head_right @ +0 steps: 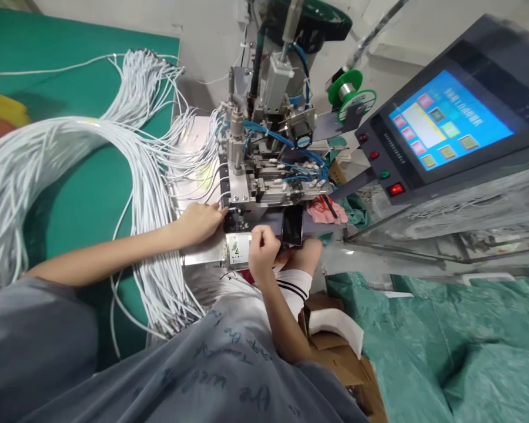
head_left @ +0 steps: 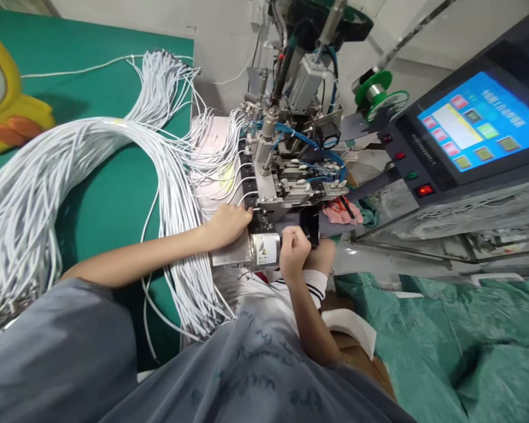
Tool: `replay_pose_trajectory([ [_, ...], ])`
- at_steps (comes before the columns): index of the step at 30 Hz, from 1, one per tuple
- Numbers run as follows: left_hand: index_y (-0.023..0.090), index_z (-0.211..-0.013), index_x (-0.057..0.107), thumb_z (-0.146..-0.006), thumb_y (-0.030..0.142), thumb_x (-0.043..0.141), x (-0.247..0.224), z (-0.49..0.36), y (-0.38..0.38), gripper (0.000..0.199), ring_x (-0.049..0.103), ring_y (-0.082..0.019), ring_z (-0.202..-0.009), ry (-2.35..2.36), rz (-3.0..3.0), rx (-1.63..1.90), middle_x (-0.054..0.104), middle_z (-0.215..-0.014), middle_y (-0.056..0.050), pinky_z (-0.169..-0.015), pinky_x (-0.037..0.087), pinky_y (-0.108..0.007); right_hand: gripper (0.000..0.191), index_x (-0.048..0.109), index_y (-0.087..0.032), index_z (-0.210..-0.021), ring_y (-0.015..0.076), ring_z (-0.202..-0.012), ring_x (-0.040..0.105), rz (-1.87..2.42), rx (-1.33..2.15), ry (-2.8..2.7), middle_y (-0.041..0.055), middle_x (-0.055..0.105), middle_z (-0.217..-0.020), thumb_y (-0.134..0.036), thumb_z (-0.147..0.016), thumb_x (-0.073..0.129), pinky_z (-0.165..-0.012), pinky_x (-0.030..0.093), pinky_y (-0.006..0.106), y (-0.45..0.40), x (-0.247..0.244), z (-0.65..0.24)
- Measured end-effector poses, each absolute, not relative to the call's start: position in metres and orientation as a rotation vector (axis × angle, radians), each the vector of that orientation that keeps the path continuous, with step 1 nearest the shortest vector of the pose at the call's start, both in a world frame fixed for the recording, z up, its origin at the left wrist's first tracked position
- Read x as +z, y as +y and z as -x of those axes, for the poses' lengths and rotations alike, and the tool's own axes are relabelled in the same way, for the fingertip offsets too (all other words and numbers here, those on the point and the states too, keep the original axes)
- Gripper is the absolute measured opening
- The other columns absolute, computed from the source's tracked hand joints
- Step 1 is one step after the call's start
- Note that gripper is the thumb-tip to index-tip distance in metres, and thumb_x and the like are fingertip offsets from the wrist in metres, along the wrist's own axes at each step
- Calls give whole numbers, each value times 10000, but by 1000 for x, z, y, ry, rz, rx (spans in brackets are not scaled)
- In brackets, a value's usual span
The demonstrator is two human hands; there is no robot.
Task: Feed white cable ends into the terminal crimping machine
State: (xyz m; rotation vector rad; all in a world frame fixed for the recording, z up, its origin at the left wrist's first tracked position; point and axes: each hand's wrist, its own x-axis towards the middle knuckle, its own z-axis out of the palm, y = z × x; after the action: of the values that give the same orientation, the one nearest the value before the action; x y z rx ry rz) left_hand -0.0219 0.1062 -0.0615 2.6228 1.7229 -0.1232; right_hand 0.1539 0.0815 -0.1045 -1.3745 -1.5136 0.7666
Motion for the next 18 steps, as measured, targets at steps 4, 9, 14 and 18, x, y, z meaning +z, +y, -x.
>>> replay_pose_trajectory([
  [4,68,-1122,592,-871,65,360,-67,27,114,342,660,-270,-721,1783,-2629,-78,646,-828,-165,-513,379,-286,188,631,-183,-744,115,-556,523,1210,1240,-1989,-2,620,-627,-302,-841,522,-579,373,229,36,-97,-119],
  [9,74,-1006,642,-879,72,361,-69,30,118,309,661,-267,-726,1772,-2624,-31,649,-823,-175,-522,365,-276,171,671,-180,-790,129,-587,560,1163,1384,-2176,13,659,-647,-291,-829,547,-579,377,225,23,-103,-83],
  [14,79,-815,667,-865,63,361,-58,27,114,310,648,-260,-680,1753,-2632,-25,648,-749,-153,-513,351,-283,157,640,-177,-718,104,-509,466,1131,1293,-2249,-28,560,-536,-200,-807,513,-538,329,219,27,-99,-77],
  [18,117,-837,668,-936,254,376,-43,17,101,337,615,-185,-682,1382,-2605,277,633,-794,-89,-552,378,-268,176,623,-150,-762,131,-538,494,1222,1168,-2107,16,593,-596,-212,-826,472,-547,365,245,32,-91,-95],
])
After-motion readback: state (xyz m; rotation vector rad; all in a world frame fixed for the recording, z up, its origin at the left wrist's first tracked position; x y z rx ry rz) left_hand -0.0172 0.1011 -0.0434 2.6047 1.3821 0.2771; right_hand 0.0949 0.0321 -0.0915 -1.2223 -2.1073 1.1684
